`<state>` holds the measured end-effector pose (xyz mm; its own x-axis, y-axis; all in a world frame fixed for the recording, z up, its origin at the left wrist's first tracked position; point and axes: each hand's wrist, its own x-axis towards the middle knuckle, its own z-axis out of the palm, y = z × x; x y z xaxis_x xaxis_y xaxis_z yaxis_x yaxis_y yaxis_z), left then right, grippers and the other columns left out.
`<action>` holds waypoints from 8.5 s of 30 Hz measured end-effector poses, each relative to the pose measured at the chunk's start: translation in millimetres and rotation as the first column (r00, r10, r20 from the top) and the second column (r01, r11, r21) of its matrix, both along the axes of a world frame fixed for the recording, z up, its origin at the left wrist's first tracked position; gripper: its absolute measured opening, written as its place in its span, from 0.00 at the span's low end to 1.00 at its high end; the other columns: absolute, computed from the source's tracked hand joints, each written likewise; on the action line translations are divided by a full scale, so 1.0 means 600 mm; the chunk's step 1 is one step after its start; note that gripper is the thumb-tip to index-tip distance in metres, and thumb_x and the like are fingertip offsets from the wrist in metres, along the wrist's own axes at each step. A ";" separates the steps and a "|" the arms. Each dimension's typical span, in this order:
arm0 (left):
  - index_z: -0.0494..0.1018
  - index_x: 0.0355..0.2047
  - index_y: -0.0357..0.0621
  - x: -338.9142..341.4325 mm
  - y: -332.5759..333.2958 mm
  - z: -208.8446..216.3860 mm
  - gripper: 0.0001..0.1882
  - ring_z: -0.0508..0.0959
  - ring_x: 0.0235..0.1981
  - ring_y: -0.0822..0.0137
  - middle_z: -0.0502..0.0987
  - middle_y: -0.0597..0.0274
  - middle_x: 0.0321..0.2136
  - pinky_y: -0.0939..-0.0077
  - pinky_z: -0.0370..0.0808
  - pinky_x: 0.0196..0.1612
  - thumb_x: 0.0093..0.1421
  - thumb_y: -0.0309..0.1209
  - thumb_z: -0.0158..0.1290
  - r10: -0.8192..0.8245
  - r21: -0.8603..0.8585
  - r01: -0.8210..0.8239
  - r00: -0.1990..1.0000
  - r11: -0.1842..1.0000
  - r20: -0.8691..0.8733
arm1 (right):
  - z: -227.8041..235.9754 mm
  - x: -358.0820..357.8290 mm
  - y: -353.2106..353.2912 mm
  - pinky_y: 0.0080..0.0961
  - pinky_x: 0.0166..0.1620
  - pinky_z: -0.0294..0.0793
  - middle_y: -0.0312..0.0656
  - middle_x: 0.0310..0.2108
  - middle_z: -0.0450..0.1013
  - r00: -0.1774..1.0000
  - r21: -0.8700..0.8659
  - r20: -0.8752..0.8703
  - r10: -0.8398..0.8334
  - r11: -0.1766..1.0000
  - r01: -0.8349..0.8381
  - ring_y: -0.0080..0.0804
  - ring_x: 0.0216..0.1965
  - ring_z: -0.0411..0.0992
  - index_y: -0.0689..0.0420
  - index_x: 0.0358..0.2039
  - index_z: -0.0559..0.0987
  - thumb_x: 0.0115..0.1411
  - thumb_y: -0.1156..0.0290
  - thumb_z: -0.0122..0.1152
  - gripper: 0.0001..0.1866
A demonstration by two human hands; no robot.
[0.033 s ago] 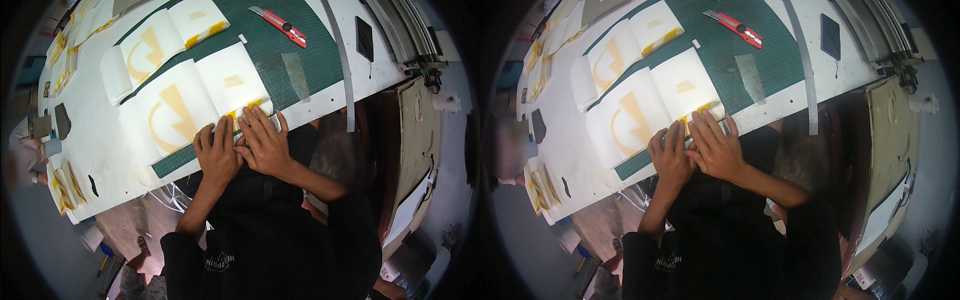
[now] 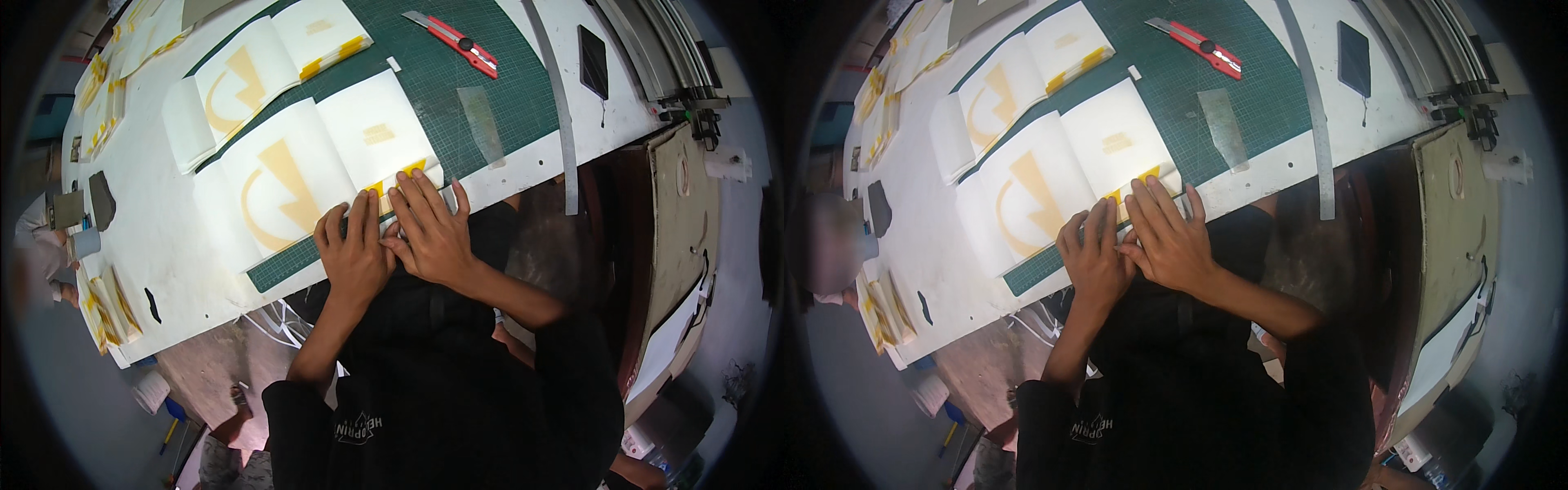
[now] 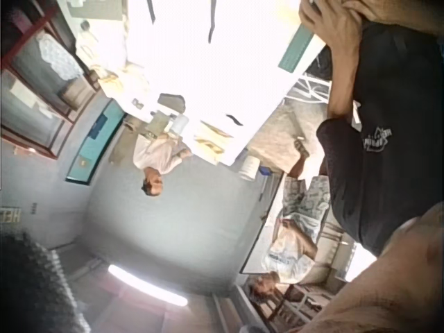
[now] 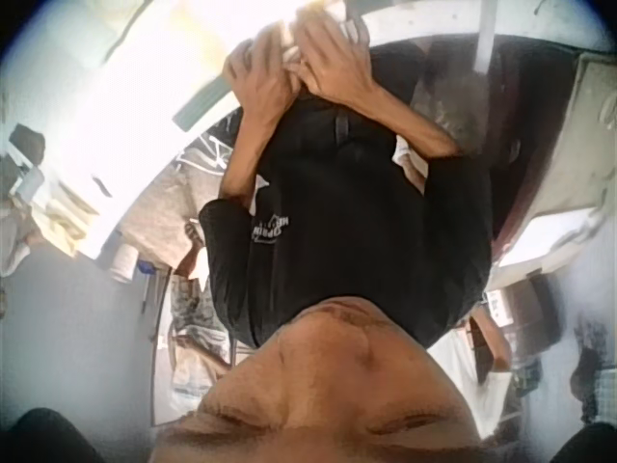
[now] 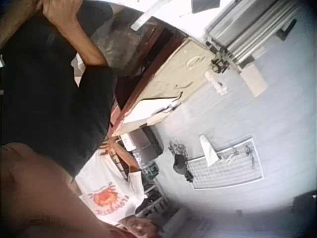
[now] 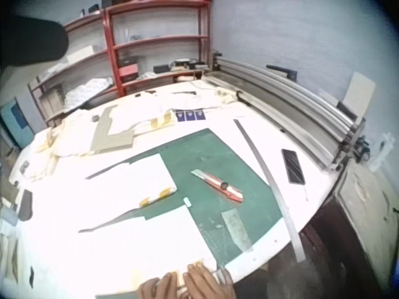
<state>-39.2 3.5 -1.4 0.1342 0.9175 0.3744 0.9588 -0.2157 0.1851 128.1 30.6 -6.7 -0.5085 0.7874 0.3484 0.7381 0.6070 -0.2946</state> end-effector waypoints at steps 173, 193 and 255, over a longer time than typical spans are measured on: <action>0.73 0.56 0.36 -0.227 0.201 0.187 0.32 0.80 0.51 0.53 0.80 0.47 0.47 0.61 0.75 0.55 0.55 0.37 0.72 0.084 0.191 -0.255 0.777 0.948 0.623 | 0.435 -0.186 0.459 0.29 0.52 0.83 0.45 0.41 0.82 0.396 -0.158 -0.849 0.350 0.546 -0.822 0.31 0.44 0.82 0.62 0.43 0.80 0.66 0.73 0.69 0.09; 0.77 0.46 0.39 -0.299 0.148 0.099 0.17 0.82 0.43 0.51 0.81 0.51 0.42 0.62 0.78 0.49 0.54 0.19 0.64 0.079 0.049 -0.114 0.884 0.992 0.462 | 0.053 -0.055 0.477 0.52 0.67 0.58 0.48 0.62 0.71 0.990 -0.059 -0.143 -0.017 0.998 0.009 0.47 0.67 0.64 0.50 0.55 0.83 0.63 0.69 0.65 0.19; 0.68 0.54 0.37 -0.003 -0.065 -0.146 0.17 0.72 0.36 0.69 0.71 0.65 0.36 0.76 0.74 0.47 0.67 0.14 0.50 0.125 -0.356 0.909 0.336 0.217 0.933 | -0.066 0.063 0.126 0.54 0.58 0.66 0.55 0.50 0.67 0.888 0.213 -0.399 -0.229 0.919 0.333 0.57 0.56 0.66 0.61 0.48 0.74 0.53 0.67 0.69 0.24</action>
